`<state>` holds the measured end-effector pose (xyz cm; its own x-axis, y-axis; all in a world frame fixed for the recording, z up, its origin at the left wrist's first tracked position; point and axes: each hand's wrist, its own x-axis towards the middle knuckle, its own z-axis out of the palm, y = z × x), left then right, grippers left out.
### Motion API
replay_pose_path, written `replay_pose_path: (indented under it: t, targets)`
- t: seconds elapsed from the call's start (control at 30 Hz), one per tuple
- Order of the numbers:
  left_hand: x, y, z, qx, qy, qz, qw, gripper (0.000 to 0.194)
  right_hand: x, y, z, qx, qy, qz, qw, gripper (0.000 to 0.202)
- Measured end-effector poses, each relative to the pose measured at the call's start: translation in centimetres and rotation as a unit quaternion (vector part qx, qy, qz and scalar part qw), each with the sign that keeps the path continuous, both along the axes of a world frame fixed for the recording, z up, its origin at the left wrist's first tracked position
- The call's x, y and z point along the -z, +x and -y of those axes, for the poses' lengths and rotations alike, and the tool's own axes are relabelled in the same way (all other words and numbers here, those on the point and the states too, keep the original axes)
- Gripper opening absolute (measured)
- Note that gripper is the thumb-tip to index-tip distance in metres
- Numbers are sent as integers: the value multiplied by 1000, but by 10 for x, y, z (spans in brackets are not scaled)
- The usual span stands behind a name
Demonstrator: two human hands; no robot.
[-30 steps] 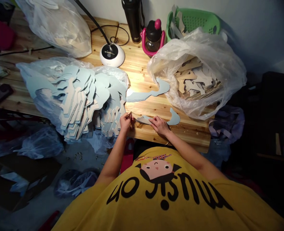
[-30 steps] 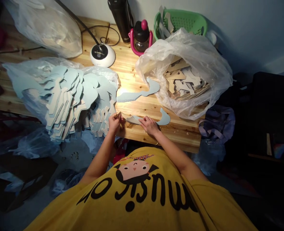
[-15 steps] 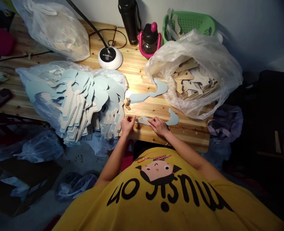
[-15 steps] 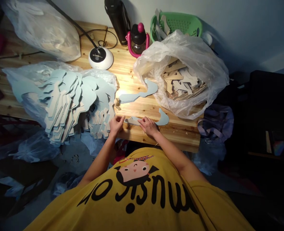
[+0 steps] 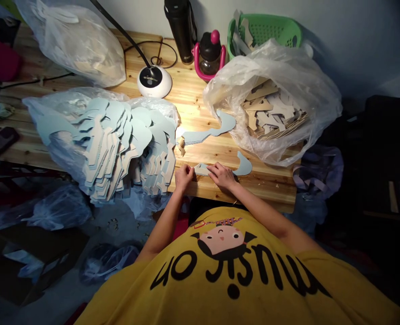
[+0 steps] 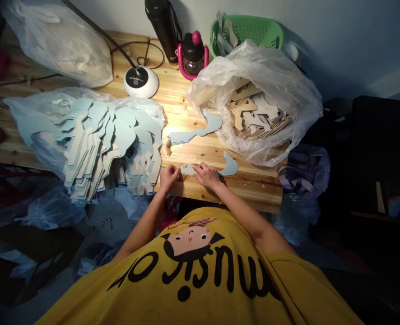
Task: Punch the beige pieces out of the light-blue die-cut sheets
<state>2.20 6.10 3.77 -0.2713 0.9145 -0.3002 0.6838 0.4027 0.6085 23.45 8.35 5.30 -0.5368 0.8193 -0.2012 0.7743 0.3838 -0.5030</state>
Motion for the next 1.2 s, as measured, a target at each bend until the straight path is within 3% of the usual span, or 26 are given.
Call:
replay_pose_path:
  t: [0.2,0.37,0.5,0.73,1.0,1.2]
  targets:
    - [2,-2,4,22,12,-6,1000,23,1,-25,-17,-32,-14,-4,999,35]
    - [3,-2,4,30,6,-3,1000,21,7,-23,-10,-102,29,20,994,41]
    - [2,-1,3,25,-3,-11,1000,21,6,-22,-4,-119,47,19,992,47]
    - [2,2,8,43,8,-20,999,21,-1,-28,-1,-107,36,43,993,46]
    - [6,8,14,87,33,-74,993,12,3,-24,1,-98,46,20,994,47]
    - [8,10,19,29,41,-103,993,10,8,-24,-1,-66,32,-9,997,45]
